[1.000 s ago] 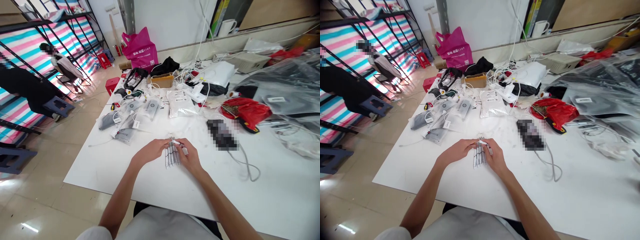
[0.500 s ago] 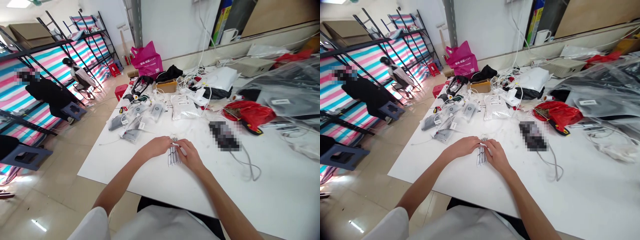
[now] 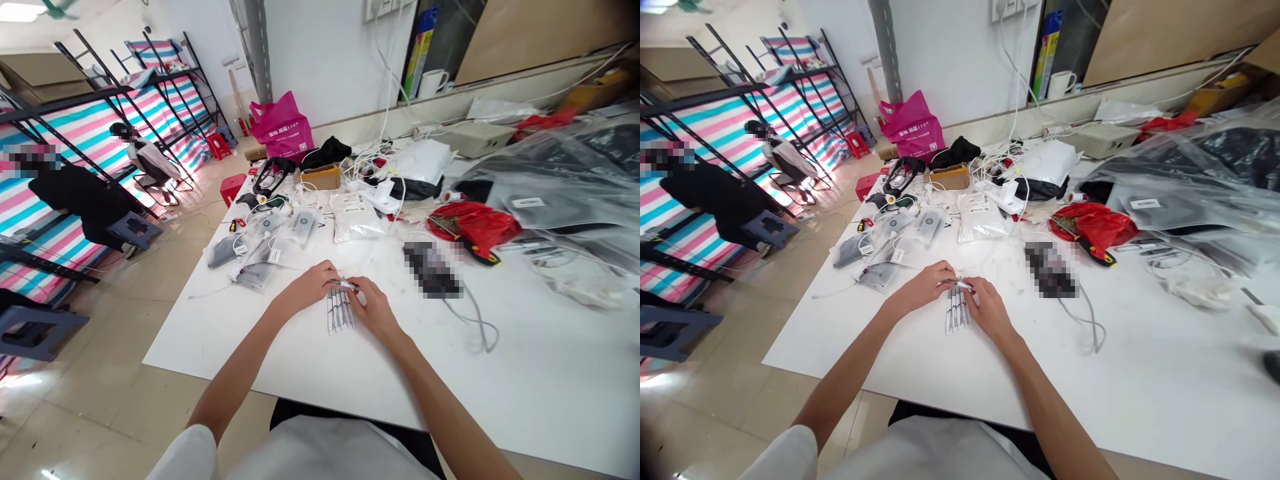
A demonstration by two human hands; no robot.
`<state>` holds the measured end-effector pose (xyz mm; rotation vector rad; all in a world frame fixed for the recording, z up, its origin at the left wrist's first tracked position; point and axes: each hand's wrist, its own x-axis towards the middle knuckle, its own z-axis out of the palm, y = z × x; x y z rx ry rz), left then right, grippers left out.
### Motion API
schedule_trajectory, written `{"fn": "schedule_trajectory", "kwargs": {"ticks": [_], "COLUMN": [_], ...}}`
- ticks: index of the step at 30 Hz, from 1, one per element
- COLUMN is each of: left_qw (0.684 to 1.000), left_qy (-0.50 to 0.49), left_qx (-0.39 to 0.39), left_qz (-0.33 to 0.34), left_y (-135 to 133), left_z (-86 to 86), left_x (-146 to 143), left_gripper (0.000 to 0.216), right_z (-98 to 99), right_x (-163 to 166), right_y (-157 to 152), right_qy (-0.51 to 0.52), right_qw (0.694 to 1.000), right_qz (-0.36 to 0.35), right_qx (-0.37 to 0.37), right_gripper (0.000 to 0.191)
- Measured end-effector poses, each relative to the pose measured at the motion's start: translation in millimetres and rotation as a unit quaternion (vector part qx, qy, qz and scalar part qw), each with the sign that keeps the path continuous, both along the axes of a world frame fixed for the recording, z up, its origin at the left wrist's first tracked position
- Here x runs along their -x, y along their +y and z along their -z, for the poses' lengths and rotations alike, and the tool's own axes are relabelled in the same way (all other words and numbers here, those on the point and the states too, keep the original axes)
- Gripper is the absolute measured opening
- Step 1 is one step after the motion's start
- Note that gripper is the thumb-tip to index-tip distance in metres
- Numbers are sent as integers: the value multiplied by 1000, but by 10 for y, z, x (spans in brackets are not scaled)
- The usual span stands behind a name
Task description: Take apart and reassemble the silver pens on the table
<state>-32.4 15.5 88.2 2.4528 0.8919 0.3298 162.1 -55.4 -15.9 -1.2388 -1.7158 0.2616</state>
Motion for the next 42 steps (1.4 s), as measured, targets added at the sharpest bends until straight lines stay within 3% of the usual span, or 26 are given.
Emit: {"fn": "schedule_trajectory", "kwargs": {"ticks": [9,18,33,36,38,40,42], "left_qw": [988,977,976,975,966,946,914], "left_qy": [-73,-149,-179,-187,-218,-271,-339], "left_qx": [-132,-134,-109,-95,-87,-56,30], "left_qz": [-33,-75,-67,-72,-106,-170,-222], "left_y": [68,7,39,10,-23,-52,-63], "left_z": [612,956,1026,975,901,825,777], "left_x": [-157,-136,-77,-95,-118,-146,-178], "left_gripper": [28,33,36,34,27,44,53], "right_z": [28,67,-10,-19,-26,-30,-32], "right_x": [-169,-190,-132,-120,-111,-105,-102], "right_y": [83,73,28,33,38,43,46], "right_qy": [-70,-51,-23,-22,-11,5,17], "right_qw": [998,997,996,996,997,997,996], "right_qz": [7,-22,-20,-14,7,34,55], "right_qx": [4,57,82,85,78,67,62], "right_gripper": [23,23,23,23,22,20,20]}}
